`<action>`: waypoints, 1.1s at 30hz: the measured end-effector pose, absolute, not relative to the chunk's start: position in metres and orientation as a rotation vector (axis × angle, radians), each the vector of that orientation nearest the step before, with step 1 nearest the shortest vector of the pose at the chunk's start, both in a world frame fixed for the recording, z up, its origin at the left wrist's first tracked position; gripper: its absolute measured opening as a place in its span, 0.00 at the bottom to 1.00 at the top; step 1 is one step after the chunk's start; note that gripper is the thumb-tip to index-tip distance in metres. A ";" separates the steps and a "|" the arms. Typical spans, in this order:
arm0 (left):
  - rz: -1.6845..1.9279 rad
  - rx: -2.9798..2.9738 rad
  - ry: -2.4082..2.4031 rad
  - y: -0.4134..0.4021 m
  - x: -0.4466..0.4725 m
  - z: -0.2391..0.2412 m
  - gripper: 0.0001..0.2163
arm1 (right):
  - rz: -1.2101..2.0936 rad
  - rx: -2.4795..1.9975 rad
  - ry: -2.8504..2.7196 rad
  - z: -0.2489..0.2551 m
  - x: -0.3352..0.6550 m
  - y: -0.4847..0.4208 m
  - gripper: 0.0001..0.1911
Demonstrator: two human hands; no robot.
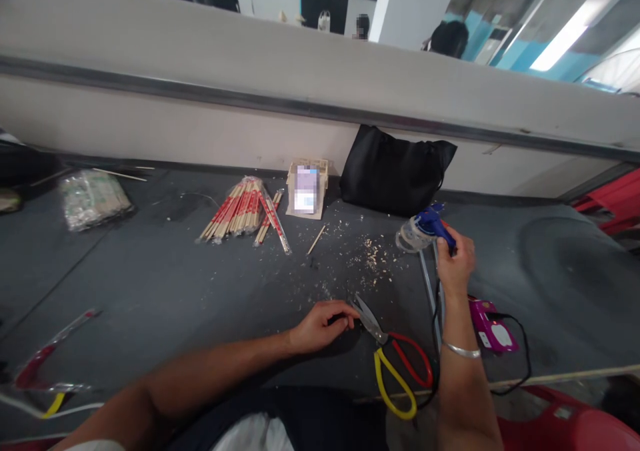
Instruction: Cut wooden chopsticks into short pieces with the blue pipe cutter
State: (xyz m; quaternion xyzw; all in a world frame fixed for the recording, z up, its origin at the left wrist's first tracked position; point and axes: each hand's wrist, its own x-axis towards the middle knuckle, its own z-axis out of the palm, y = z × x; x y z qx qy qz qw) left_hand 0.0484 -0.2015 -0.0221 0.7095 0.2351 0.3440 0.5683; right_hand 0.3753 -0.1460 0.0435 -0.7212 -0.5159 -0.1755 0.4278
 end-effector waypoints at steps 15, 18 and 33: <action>0.758 1.649 0.545 -0.201 0.048 -0.017 0.13 | -0.424 -1.755 -1.168 0.076 0.335 -0.208 0.31; 0.751 1.646 0.552 -0.201 0.046 -0.012 0.11 | -0.323 -1.724 -1.155 0.073 0.285 -0.242 0.25; 0.948 1.534 0.701 -0.193 0.040 -0.007 0.18 | 0.599 -1.525 -1.211 0.010 0.148 -0.244 0.18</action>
